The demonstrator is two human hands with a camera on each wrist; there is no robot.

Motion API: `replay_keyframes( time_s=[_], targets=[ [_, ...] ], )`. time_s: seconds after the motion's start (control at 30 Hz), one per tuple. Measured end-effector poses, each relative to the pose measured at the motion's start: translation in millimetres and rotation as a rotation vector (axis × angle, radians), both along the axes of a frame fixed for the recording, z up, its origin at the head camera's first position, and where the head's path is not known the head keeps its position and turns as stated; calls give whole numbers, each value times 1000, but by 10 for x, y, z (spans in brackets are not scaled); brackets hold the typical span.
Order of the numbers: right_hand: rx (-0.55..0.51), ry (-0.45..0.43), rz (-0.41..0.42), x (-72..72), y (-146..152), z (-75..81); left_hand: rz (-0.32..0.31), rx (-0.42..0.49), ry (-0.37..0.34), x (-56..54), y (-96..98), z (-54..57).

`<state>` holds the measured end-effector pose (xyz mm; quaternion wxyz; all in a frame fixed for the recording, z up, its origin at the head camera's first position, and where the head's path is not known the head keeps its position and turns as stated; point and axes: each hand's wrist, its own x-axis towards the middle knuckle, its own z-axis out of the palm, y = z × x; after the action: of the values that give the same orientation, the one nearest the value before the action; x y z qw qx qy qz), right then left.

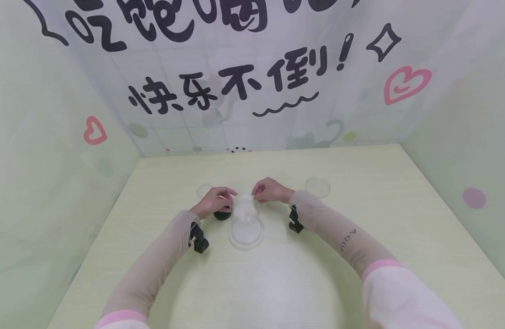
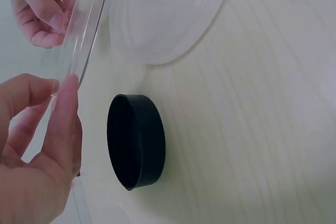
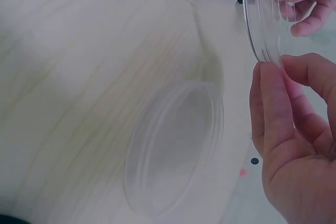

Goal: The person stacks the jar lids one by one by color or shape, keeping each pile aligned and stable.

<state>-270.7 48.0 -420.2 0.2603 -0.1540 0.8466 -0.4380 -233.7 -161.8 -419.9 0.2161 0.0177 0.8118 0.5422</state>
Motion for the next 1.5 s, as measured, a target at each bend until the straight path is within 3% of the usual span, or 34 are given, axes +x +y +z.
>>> replay_keyframes(
  time_s=[0.47,0.7,1.2,1.5],
  targets=[
    [30,-11,124,57,13,-80,-128,-19,-38,82,-22,-18],
    [42,-26,152,98,9,-90,-131,-45,-75,94,-25,-65],
    [34,-43,173,172,-2,-107,-168,-20,-45,120,-81,-149],
    [24,-57,235,144,37,-143,-169,-35,-32,152,-58,-145]
  ],
)
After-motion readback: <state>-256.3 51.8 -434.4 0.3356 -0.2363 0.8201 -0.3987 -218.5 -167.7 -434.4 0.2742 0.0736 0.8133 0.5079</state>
